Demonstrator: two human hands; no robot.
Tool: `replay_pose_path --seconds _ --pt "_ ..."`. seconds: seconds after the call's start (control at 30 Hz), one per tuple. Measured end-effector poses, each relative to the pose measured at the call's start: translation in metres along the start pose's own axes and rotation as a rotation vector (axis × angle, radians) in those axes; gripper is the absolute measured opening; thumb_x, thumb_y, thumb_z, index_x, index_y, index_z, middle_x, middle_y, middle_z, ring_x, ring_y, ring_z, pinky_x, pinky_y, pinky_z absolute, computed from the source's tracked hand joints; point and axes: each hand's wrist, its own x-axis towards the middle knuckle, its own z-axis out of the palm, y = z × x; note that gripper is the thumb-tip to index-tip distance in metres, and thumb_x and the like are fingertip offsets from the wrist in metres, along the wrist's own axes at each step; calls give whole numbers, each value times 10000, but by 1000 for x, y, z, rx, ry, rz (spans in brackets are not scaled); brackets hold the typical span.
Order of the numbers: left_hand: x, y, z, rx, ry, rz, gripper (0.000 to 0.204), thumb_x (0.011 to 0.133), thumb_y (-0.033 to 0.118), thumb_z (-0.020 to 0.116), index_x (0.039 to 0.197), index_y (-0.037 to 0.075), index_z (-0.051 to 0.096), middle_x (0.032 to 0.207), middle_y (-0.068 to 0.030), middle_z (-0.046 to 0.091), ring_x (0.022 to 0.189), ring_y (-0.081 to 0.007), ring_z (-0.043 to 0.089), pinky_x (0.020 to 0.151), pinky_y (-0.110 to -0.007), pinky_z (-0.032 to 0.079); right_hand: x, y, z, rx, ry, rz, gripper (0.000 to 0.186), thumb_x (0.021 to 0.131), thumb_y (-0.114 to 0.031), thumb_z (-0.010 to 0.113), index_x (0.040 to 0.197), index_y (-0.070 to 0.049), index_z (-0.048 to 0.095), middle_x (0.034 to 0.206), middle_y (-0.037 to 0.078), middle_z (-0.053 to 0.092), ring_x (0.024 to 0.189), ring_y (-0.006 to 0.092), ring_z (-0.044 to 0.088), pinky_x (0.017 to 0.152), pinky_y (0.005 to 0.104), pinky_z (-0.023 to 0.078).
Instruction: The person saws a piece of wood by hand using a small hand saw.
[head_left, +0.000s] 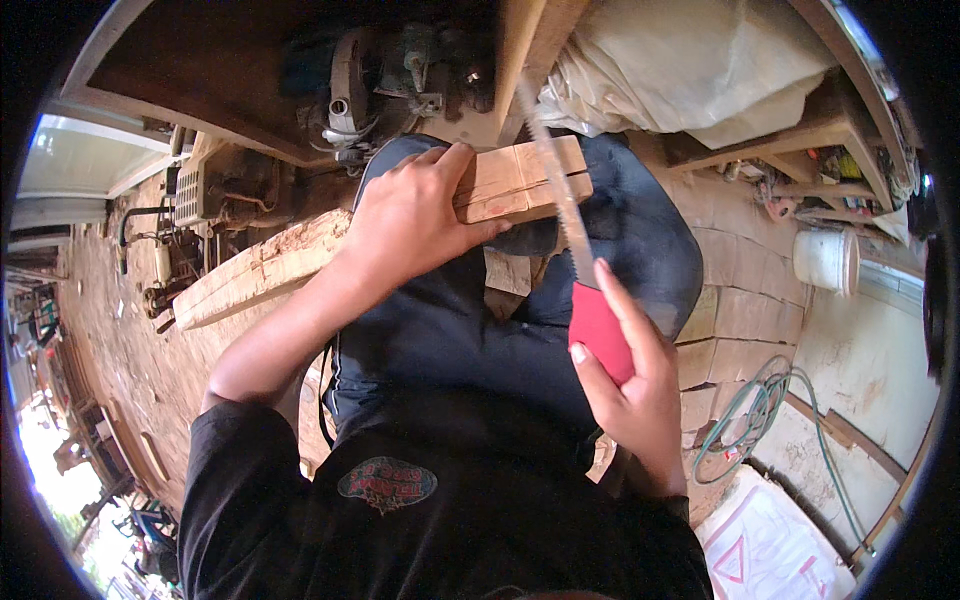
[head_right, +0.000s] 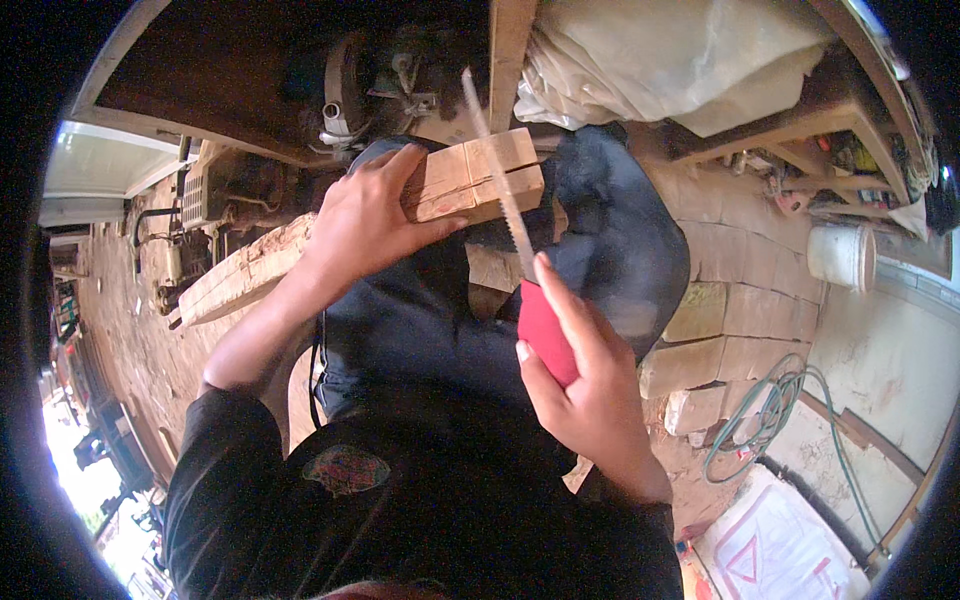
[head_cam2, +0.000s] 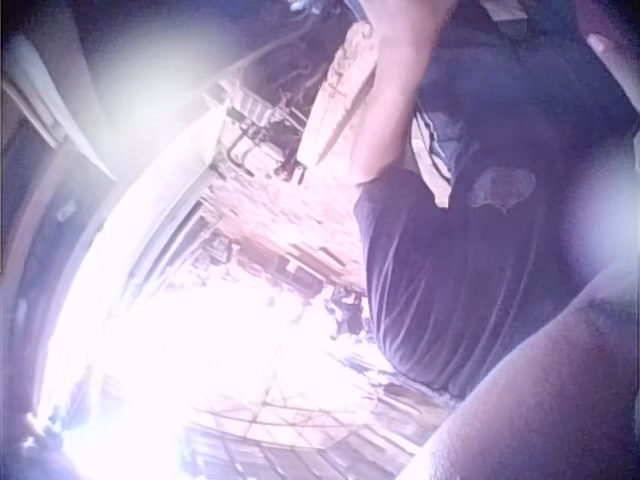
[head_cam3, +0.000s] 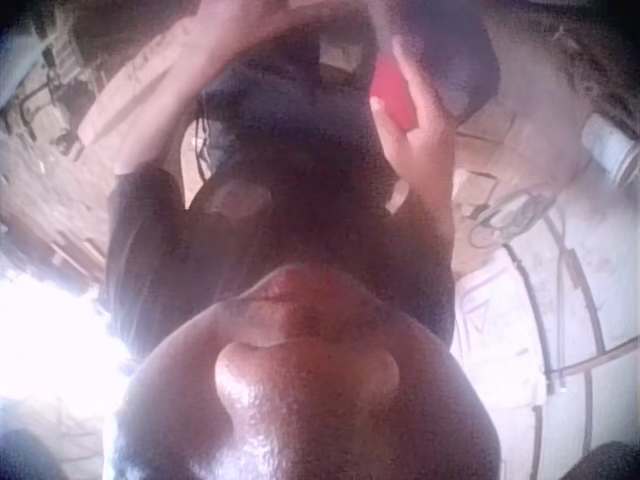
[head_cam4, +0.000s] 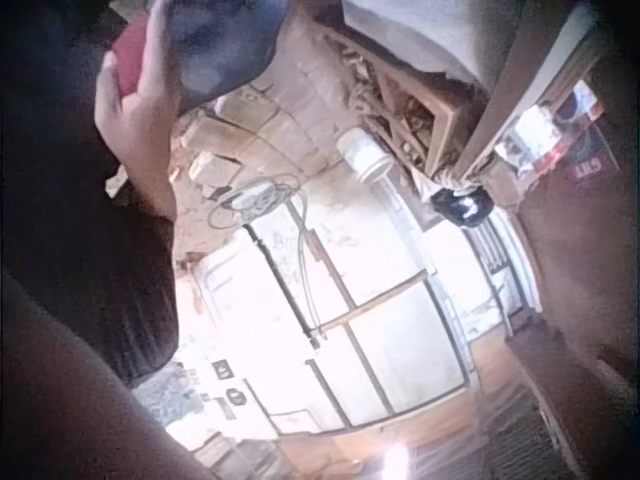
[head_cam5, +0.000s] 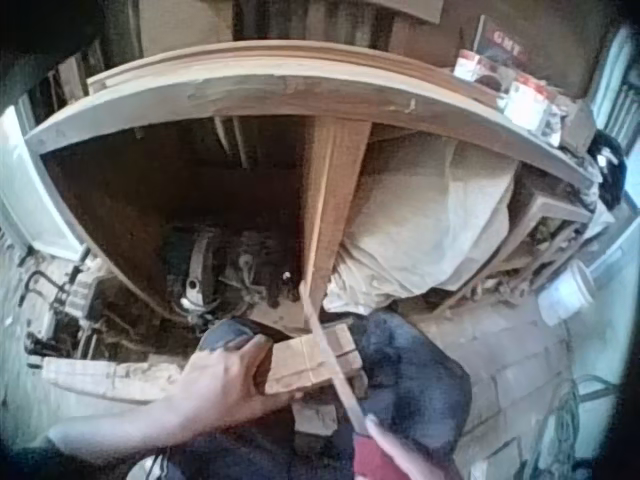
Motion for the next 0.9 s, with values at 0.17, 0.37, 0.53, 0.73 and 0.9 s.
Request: replay_pose_path --seconds 0.17,0.37,0.53,0.73,0.9 --pt "6 7 13 103 39 35 628 802 566 845 1069 45 617 916 -210 738 888 -419 739 761 -514 596 -8 -13 8 -117 3 29 646 897 16 678 1525 3 527 1288 258 701 1141 394 711 1015 420 532" --pt "13 5 33 215 56 82 616 814 598 821 1029 59 614 854 -213 742 811 -433 746 682 -521 601 -13 -8 13 -186 -21 21 714 884 19 672 1569 -44 484 1254 289 686 1107 460 683 980 460 534" --pt "19 5 28 182 10 69 615 812 591 823 1043 63 606 844 -215 742 825 -437 743 714 -537 599 -12 12 20 -199 -5 22 780 884 -24 679 1615 -108 419 1134 301 660 988 499 666 886 523 533" --pt "11 4 24 214 7 77 585 824 506 839 1050 30 586 867 -215 747 858 -396 764 724 -474 625 -37 -10 7 -244 -97 117 738 877 9 656 1586 -57 465 1310 299 667 1139 483 669 989 468 532" --pt "8 11 24 198 12 104 577 817 488 852 1044 31 582 854 -212 740 840 -380 768 711 -456 633 -34 -6 24 -259 -15 107 715 883 0 660 1574 -48 483 1348 286 661 1191 471 666 1021 448 527"
